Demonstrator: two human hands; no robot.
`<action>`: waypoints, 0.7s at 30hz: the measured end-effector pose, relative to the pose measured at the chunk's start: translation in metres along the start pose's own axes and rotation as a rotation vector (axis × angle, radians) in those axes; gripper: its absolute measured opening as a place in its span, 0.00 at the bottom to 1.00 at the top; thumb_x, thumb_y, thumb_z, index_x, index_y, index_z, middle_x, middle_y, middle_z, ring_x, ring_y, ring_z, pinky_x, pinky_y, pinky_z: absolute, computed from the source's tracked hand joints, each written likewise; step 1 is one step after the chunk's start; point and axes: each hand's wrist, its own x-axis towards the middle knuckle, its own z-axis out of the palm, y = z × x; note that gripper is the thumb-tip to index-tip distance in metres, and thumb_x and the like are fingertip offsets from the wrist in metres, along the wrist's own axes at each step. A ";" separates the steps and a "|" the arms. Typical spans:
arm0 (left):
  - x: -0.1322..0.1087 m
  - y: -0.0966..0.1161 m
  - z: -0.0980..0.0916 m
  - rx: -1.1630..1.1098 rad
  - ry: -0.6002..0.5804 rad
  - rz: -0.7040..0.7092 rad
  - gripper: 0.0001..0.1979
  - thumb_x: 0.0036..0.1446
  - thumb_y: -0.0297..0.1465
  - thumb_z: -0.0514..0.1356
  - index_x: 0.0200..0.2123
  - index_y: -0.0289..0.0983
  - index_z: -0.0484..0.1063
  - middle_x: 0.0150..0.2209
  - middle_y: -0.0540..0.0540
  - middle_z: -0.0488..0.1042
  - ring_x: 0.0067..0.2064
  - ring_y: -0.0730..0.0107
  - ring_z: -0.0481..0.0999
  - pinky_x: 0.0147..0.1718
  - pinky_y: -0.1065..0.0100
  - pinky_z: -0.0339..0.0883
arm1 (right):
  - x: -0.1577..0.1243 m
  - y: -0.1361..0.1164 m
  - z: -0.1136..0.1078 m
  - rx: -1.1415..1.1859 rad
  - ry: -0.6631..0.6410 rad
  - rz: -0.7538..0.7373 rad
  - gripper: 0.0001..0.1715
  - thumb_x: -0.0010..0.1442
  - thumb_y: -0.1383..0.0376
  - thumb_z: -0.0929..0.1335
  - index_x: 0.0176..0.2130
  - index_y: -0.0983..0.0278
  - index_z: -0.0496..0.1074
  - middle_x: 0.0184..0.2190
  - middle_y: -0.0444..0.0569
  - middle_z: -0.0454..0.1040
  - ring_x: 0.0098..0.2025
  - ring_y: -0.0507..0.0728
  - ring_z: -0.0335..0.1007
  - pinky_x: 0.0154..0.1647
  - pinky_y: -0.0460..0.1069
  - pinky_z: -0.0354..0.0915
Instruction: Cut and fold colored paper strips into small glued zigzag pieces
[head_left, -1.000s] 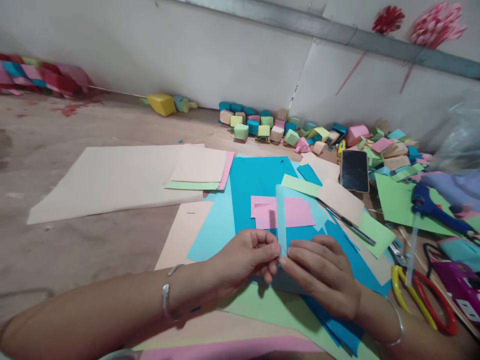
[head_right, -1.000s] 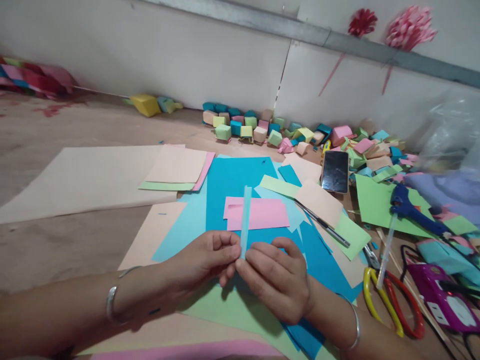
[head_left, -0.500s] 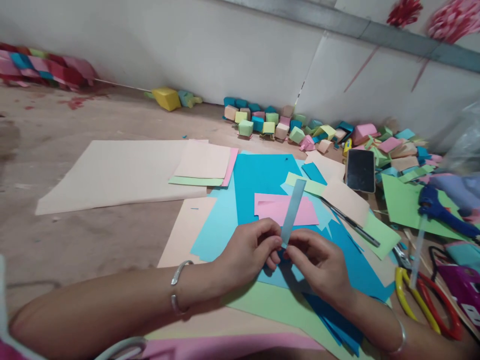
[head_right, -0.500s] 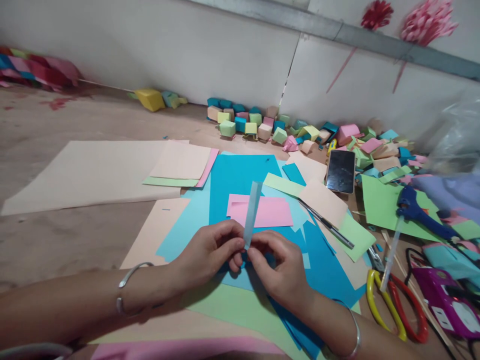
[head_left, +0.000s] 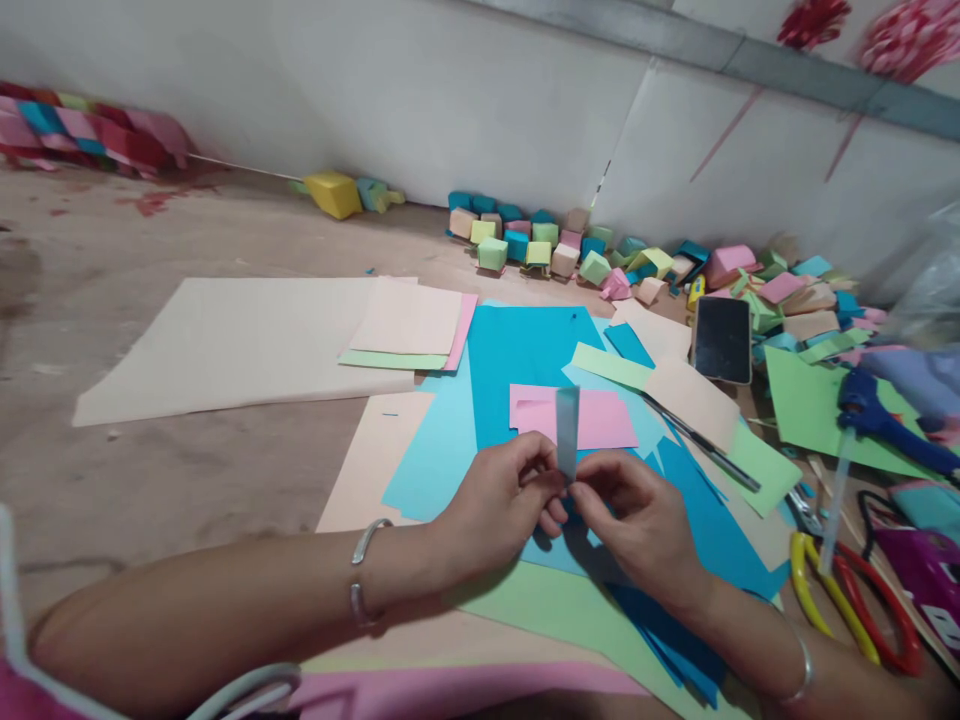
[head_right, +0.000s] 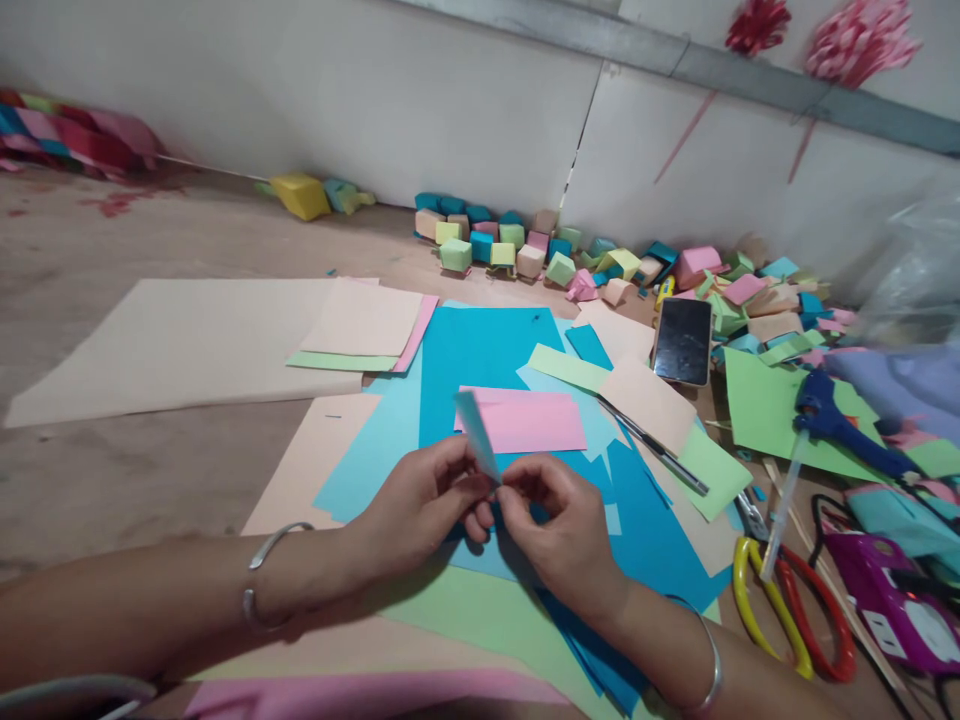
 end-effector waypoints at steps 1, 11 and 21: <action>0.000 0.000 0.000 -0.013 0.000 -0.004 0.03 0.59 0.30 0.55 0.35 0.35 0.65 0.23 0.51 0.71 0.22 0.72 0.74 0.20 0.71 0.69 | 0.000 -0.001 0.001 0.031 0.016 0.025 0.03 0.56 0.68 0.69 0.34 0.63 0.70 0.28 0.44 0.73 0.29 0.50 0.70 0.28 0.44 0.67; 0.003 0.006 0.000 -0.134 0.004 -0.102 0.04 0.54 0.27 0.60 0.30 0.34 0.66 0.20 0.49 0.73 0.21 0.72 0.74 0.21 0.72 0.68 | 0.004 -0.005 0.000 0.080 -0.011 0.084 0.02 0.54 0.66 0.70 0.31 0.63 0.71 0.25 0.45 0.73 0.27 0.52 0.71 0.27 0.45 0.68; 0.002 -0.001 -0.003 -0.318 -0.122 -0.073 0.08 0.52 0.29 0.64 0.31 0.34 0.67 0.21 0.51 0.73 0.21 0.72 0.75 0.21 0.73 0.69 | 0.006 0.001 -0.005 0.332 -0.118 0.282 0.03 0.50 0.66 0.71 0.27 0.62 0.72 0.20 0.41 0.69 0.22 0.49 0.63 0.22 0.44 0.61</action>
